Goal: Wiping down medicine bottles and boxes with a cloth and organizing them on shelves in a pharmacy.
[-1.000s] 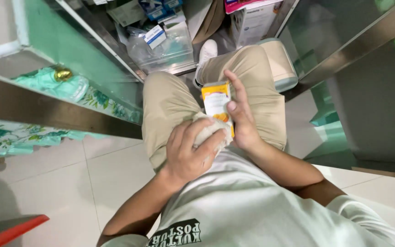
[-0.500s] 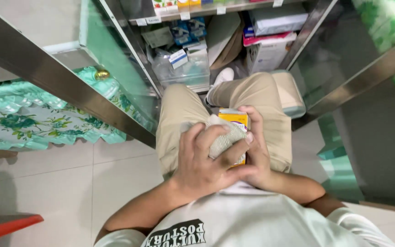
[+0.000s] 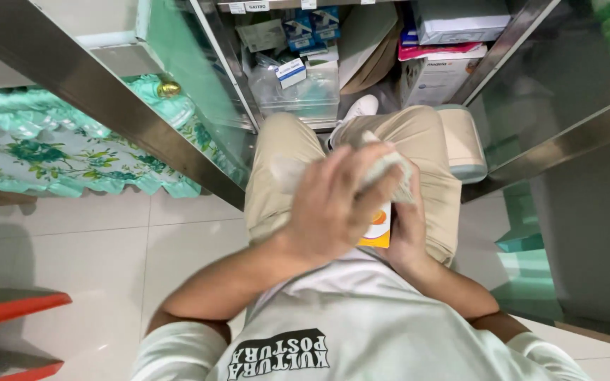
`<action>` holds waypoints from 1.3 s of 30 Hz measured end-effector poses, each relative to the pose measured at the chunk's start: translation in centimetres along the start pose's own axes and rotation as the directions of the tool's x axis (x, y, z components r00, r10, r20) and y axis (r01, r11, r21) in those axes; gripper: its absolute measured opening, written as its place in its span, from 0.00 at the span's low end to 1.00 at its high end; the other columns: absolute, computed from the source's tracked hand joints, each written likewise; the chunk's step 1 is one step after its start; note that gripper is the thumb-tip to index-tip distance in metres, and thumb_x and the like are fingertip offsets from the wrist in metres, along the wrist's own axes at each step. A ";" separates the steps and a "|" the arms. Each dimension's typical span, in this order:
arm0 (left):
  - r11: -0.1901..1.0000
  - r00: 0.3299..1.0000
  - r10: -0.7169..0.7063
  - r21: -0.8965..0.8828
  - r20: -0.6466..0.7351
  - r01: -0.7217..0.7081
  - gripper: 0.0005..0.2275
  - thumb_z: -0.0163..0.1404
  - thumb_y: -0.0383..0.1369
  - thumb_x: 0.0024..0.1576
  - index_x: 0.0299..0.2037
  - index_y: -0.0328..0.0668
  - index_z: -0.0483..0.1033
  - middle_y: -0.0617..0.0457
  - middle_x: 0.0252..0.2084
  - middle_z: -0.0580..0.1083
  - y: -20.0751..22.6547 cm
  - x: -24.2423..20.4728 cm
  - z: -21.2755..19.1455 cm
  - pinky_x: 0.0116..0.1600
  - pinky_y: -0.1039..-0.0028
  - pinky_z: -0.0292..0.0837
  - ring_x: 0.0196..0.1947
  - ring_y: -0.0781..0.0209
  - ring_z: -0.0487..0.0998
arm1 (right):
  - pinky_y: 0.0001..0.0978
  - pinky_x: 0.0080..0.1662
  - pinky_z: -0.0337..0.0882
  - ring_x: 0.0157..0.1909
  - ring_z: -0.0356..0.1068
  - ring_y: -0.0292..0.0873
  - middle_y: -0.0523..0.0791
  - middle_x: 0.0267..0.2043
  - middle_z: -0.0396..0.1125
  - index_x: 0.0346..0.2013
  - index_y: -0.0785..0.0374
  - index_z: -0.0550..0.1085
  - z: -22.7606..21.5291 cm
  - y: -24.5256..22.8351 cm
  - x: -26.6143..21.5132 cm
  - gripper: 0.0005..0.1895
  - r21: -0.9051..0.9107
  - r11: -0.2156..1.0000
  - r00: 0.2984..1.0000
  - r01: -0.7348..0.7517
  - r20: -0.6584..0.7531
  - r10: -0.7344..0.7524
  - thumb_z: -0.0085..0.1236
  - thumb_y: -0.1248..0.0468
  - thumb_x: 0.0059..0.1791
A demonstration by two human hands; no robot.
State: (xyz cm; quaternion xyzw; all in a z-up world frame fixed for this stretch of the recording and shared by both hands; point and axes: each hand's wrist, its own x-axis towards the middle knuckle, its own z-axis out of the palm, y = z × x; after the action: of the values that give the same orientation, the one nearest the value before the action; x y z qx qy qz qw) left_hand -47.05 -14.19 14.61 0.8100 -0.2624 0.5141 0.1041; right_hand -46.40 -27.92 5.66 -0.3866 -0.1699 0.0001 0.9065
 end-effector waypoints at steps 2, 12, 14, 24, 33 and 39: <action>0.996 1.000 -0.017 -0.088 -0.016 0.016 0.14 0.36 0.32 0.69 0.57 0.53 0.75 0.47 0.55 0.74 2.9 -1.3 -0.4 0.45 0.59 0.73 0.50 0.41 0.77 | 0.41 0.47 0.77 0.49 0.75 0.55 0.69 0.60 0.63 0.65 0.58 0.58 0.8 -1.3 1.2 0.28 0.090 0.996 0.997 0.005 0.071 -0.012 0.44 0.47 0.55; 0.929 0.975 0.130 -0.366 0.181 -0.056 0.10 0.42 0.34 0.67 0.51 0.51 0.78 0.49 0.52 0.72 -0.7 0.7 -2.7 0.43 0.64 0.72 0.48 0.46 0.76 | 0.49 0.52 0.76 0.50 0.73 0.50 0.58 0.54 0.68 0.63 0.57 0.58 1.4 -3.3 3.2 0.26 0.067 0.996 0.998 -0.059 -0.028 0.061 0.40 0.45 0.57; 0.946 0.981 0.123 -0.317 0.147 -0.071 0.11 0.41 0.35 0.68 0.54 0.51 0.77 0.48 0.53 0.72 -1.3 2.7 -2.9 0.43 0.63 0.72 0.47 0.46 0.76 | 0.49 0.53 0.75 0.50 0.73 0.50 0.59 0.54 0.69 0.63 0.58 0.59 -0.3 -2.0 1.5 0.26 0.049 0.998 0.998 -0.045 -0.045 0.047 0.40 0.46 0.56; 0.868 0.991 -0.113 -0.477 0.076 0.135 0.13 0.43 0.40 0.68 0.53 0.52 0.81 0.48 0.48 0.75 2.7 -3.9 -1.0 0.48 0.63 0.78 0.44 0.46 0.79 | 0.34 0.50 0.76 0.54 0.75 0.47 0.60 0.62 0.66 0.64 0.51 0.58 1.0 -3.0 2.7 0.30 0.064 0.996 0.994 -0.067 -0.081 0.072 0.40 0.39 0.55; 0.953 0.996 -0.084 -0.295 -0.027 0.072 0.09 0.51 0.36 0.64 0.52 0.53 0.80 0.50 0.43 0.74 1.0 -3.4 1.2 0.44 0.61 0.74 0.42 0.48 0.79 | 0.43 0.51 0.77 0.53 0.74 0.50 0.60 0.58 0.67 0.62 0.56 0.58 4.5 -3.3 2.4 0.33 0.081 0.995 0.998 -0.058 0.030 0.056 0.34 0.35 0.55; 0.830 0.971 -0.191 -0.505 0.145 0.238 0.17 0.49 0.37 0.64 0.61 0.42 0.74 0.48 0.44 0.75 2.2 -2.0 -3.6 0.45 0.59 0.75 0.43 0.44 0.80 | 0.44 0.53 0.77 0.52 0.74 0.52 0.61 0.56 0.67 0.61 0.58 0.55 4.2 -6.2 3.3 0.37 -0.023 0.999 0.999 -0.031 0.029 0.032 0.34 0.32 0.52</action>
State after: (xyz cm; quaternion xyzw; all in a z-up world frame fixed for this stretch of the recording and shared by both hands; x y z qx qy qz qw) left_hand -51.68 -13.81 14.23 0.7980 -0.3028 0.3732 0.3637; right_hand -45.42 -28.88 13.76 -0.3993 -0.1772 0.0182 0.8993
